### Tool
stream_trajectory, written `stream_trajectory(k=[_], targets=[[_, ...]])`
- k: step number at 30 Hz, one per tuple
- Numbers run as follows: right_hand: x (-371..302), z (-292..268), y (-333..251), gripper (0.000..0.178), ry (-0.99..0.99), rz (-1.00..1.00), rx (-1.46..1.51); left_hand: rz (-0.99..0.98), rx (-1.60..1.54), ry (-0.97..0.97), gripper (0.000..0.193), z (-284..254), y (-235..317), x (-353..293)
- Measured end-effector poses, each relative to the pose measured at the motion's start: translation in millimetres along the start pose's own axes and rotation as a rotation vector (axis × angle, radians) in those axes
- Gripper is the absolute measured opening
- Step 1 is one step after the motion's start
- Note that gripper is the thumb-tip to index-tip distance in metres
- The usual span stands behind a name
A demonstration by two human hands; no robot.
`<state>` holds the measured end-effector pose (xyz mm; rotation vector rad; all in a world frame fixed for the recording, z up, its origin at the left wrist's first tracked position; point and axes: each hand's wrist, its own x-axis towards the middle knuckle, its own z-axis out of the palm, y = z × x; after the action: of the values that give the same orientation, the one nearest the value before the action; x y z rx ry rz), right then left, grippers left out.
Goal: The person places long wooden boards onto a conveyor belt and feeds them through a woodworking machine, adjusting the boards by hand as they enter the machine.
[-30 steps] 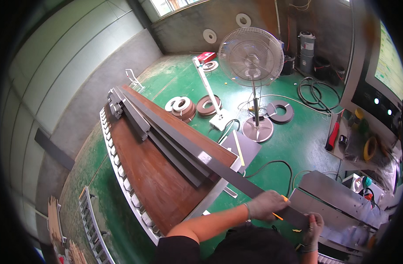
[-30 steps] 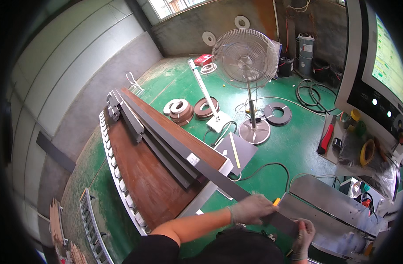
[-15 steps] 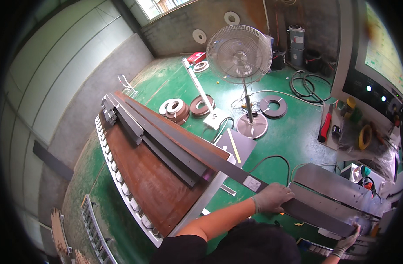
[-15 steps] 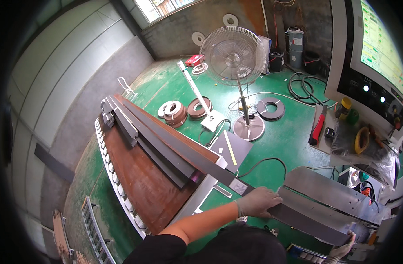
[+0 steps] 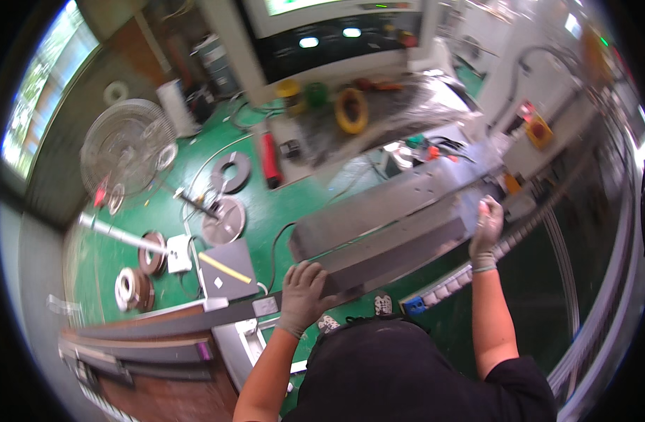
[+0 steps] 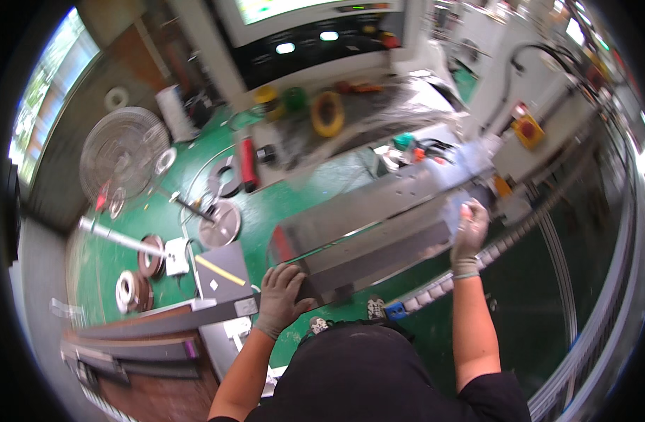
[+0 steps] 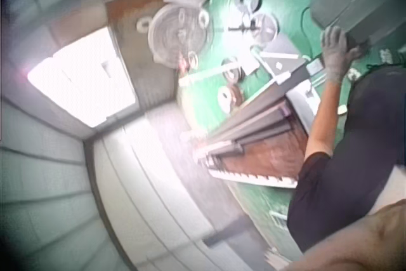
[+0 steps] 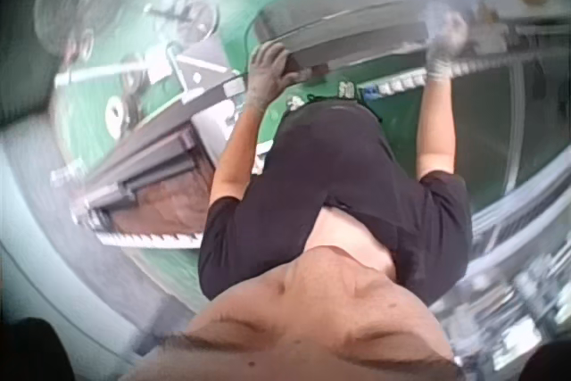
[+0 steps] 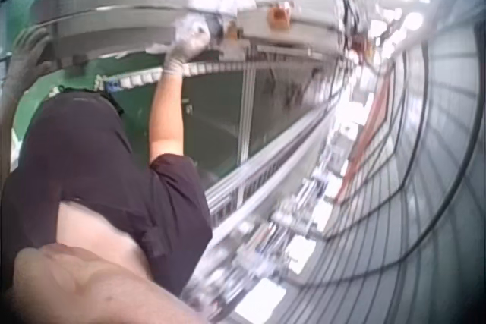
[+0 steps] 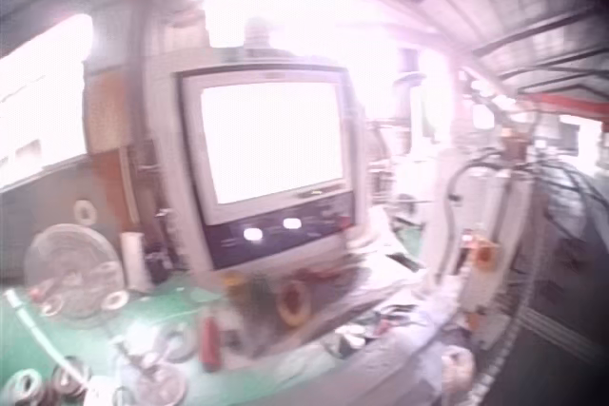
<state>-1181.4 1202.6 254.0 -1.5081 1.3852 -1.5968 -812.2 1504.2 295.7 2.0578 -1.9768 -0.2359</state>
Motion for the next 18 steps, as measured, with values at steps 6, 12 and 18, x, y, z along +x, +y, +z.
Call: stream_trajectory(k=[6,12,18], targets=[[-52.1,-59.3,15.9,0.018,-0.112,0.190,-0.015,0.055,0.095,0.000,0.069,20.3,5.1,22.9],[-29.9,-125.1,33.5,0.017,-0.257,-0.174,-0.645,0.151,0.204,-0.024,0.062,26.8,14.5,73.3],[16.0,-142.8,46.6,0.017,-0.384,-0.207,-0.891,0.155,0.243,-0.008,0.061,49.3,60.2,117.7]])
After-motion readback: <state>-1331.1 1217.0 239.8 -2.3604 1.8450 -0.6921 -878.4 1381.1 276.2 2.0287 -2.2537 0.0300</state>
